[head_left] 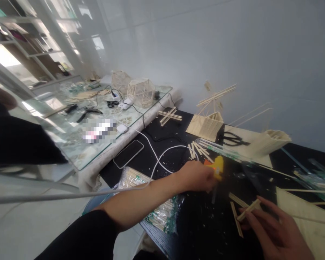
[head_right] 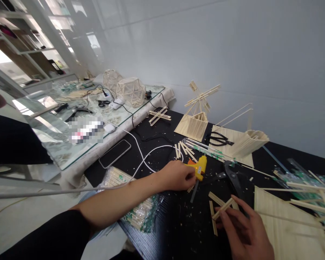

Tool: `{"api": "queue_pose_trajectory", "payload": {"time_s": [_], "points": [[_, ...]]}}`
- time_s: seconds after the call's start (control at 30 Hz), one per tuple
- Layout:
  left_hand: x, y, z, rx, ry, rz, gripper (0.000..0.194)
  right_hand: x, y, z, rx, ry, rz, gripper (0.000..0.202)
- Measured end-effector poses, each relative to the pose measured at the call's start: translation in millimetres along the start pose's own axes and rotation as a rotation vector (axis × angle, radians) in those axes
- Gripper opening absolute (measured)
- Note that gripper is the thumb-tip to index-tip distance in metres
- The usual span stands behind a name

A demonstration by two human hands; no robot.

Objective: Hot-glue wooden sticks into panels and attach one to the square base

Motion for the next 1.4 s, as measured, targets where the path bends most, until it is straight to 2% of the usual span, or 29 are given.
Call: {"api": "queue_pose_trajectory", "payload": {"time_s": [0.33, 0.67, 0.9, 1.07, 1.23, 1.4], "points": [[-8.1, 2, 3, -0.019, -0.041, -0.05, 0.034, -1, 7, -2, -0.053, -0.019, 0.007, 0.077], [-11.5, 4, 7, -0.054, -0.079, -0.07, 0.041, 1, -2, -2, -0.01, -0.018, 0.016, 0.072], [-14.8, 5, 9, -0.085, -0.051, -0.062, 0.034, -1, 4, -3, -0.028, -0.013, 0.027, 0.073], [-14.1, 4, 10, -0.103, -0.026, -0.053, 0.037, 1, 5, -3, -0.028, 0.01, 0.02, 0.076], [-13.5, 6, 10, -0.092, -0.046, -0.057, 0.036, 4, 2, -2, 0.001, 0.01, 0.022, 0.077], [-12.1, 6, 9, -0.092, -0.048, -0.059, 0.033, -1, 5, -1, -0.046, -0.02, 0.043, 0.074]]}}
Point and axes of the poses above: each hand's wrist, its own z-axis away from the middle knuckle, its own x-axis out of the palm, y = z × x, the point moved 2 cm from there along -z, towards the middle knuckle, and after that the axes turned 14 degrees about -x, right-handed, at the moved point
